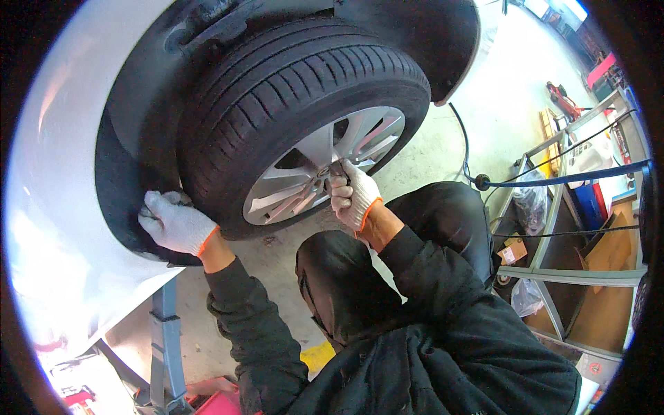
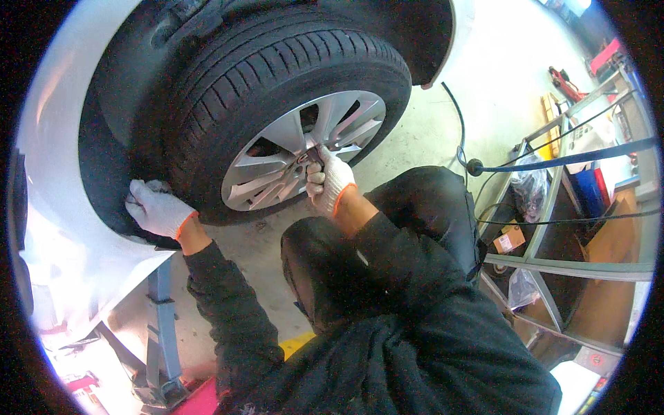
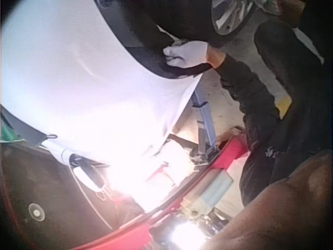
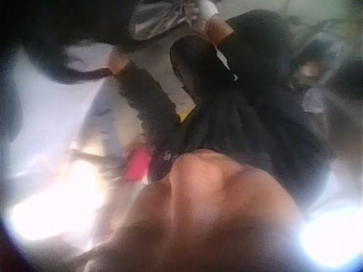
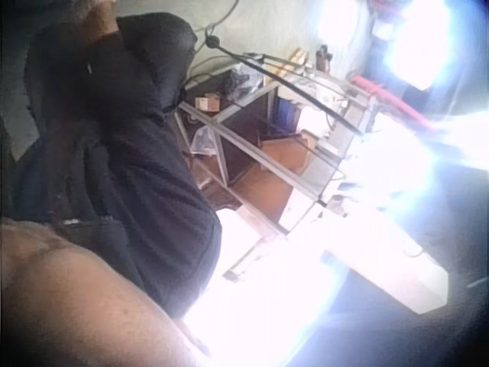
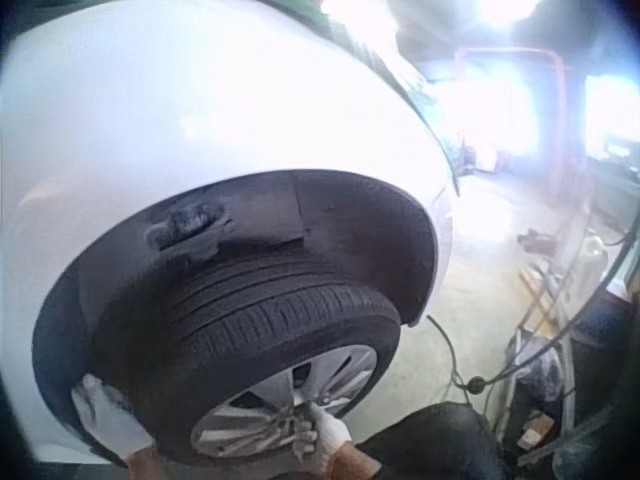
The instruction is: The person retrieves a tire and lug nuts, lifts the tire onto the wheel hub, and secures it by hand-tightening the lug nuts. The person then uses an impact wrench to tighten the lug nuts on the installed tire.
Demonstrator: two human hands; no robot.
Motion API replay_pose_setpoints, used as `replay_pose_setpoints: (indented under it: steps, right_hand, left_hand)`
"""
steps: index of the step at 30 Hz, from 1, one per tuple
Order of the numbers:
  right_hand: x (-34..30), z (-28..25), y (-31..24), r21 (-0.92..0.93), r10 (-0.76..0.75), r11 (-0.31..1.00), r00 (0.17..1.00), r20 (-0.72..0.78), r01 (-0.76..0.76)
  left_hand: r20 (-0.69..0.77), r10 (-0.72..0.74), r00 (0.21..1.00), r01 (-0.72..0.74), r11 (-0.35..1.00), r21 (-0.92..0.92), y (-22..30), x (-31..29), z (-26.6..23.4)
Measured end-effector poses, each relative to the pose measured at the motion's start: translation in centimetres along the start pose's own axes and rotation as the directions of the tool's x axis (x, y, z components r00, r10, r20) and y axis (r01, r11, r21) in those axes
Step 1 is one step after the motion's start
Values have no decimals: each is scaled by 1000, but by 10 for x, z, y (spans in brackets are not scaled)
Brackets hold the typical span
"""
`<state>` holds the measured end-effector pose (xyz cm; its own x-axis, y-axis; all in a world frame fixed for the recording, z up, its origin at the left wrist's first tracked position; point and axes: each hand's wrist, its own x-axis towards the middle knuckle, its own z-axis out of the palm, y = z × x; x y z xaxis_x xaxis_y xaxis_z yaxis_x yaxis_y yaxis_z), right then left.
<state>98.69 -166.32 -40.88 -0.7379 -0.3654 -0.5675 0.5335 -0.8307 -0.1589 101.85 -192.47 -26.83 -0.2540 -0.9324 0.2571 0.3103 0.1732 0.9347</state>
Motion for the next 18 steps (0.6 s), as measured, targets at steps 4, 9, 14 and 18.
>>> replay_pose_setpoints:
  steps: [4, 9, 14, 18]
  right_hand:
    - [7, -3, 17, -342, -315, 900, 946, -76, 271]
    - [2, -9, 46, -880, -763, 37, 582, 282, 474]
    - [1, -6, 40, -911, -736, 49, 632, 244, 409]
    - [7, -6, 26, -396, -370, 844, 927, 57, 361]
  left_hand:
    - [-15, 21, 1000, -21, 998, 53, 5, -3, 3]
    - [-11, -58, 998, 57, 998, -40, 3, -2, 1]
    - [10, 28, 1000, -28, 999, 35, 7, 0, 12]
    - [39, 27, 999, -30, 997, 67, 16, -2, 18]
